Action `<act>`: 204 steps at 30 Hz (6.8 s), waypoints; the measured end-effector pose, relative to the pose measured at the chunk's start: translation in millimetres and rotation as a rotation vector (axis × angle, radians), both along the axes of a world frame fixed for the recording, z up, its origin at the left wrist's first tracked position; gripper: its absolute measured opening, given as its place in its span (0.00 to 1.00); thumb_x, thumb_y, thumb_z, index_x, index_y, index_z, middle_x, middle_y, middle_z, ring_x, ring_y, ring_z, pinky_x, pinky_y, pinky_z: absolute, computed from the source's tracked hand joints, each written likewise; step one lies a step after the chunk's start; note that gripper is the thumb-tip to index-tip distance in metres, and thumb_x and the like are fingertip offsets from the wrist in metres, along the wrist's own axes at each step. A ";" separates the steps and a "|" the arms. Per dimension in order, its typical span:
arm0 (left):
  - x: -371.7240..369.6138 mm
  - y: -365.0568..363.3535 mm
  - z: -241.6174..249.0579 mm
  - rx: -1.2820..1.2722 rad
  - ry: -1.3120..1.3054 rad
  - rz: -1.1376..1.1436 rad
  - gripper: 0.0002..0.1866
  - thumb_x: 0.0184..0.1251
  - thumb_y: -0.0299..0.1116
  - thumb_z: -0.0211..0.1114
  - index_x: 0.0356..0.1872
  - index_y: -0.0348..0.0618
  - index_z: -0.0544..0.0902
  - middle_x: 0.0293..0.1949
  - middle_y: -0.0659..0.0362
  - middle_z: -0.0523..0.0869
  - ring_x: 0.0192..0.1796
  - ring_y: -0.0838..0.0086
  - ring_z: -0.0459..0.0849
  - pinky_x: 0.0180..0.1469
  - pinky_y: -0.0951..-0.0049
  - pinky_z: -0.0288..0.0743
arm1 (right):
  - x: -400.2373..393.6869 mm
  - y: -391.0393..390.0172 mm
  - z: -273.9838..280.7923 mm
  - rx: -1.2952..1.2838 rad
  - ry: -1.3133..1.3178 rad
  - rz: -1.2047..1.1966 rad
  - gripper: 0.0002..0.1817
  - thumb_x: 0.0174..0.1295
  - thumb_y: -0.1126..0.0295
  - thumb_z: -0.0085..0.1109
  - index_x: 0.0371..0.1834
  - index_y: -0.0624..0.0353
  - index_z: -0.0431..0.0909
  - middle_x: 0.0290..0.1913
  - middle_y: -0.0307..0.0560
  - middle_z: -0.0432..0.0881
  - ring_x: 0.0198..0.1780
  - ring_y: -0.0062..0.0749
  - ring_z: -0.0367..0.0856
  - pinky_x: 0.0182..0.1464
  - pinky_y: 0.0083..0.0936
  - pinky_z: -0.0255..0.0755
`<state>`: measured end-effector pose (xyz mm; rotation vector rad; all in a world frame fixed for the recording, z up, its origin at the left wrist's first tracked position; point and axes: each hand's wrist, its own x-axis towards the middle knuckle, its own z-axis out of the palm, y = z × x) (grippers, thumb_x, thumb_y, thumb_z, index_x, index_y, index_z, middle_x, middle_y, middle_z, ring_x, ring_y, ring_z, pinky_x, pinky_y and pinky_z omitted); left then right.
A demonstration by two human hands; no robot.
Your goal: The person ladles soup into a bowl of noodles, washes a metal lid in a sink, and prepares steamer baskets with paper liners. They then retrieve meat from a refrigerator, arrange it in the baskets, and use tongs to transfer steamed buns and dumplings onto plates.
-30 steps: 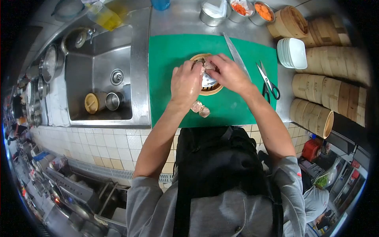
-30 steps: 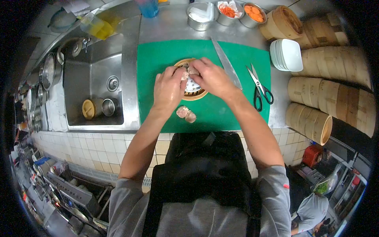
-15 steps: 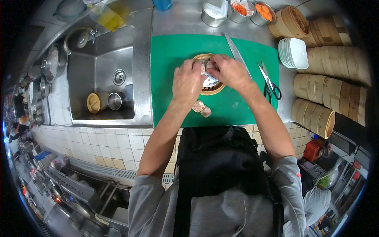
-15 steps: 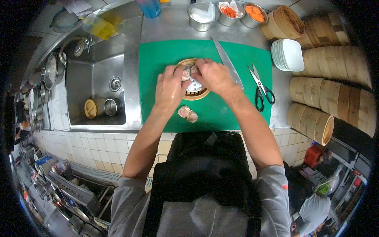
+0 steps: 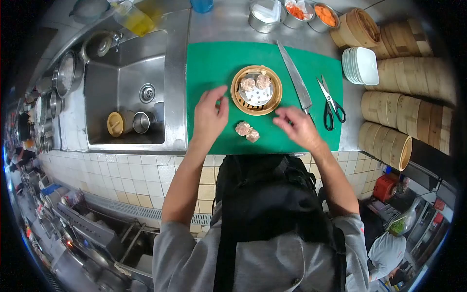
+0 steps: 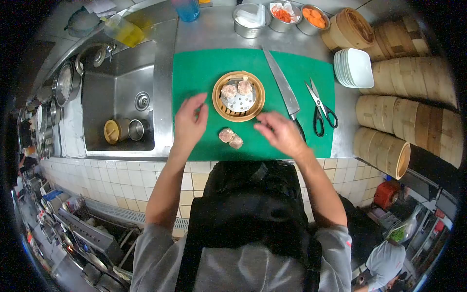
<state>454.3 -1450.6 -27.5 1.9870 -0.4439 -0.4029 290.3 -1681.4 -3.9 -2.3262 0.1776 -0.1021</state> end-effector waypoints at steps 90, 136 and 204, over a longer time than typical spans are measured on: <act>51.8 4.3 2.4 0.091 -0.327 0.072 0.23 0.65 0.36 0.66 0.63 0.53 0.80 0.72 0.48 0.72 0.76 0.53 0.66 0.77 0.37 0.39 | 61.7 -34.8 -21.9 0.019 0.045 -0.220 0.21 0.70 0.62 0.60 0.60 0.64 0.78 0.55 0.65 0.82 0.53 0.56 0.84 0.54 0.45 0.78; -850.7 407.6 -87.9 -0.040 0.337 1.801 0.18 0.66 0.38 0.60 0.49 0.37 0.85 0.48 0.42 0.87 0.58 0.55 0.83 0.59 0.61 0.77 | -193.3 438.0 59.2 -0.039 0.314 1.192 0.13 0.61 0.74 0.54 0.43 0.70 0.85 0.24 0.43 0.83 0.21 0.19 0.79 0.23 0.22 0.73; -1555.3 326.5 552.0 1.245 0.873 2.970 0.33 0.57 0.39 0.65 0.66 0.35 0.78 0.43 0.60 0.86 0.42 0.77 0.82 0.47 0.76 0.76 | -999.7 1041.7 18.0 -0.463 0.686 2.709 0.16 0.61 0.75 0.56 0.51 0.66 0.84 0.33 0.45 0.87 0.26 0.19 0.81 0.25 0.22 0.77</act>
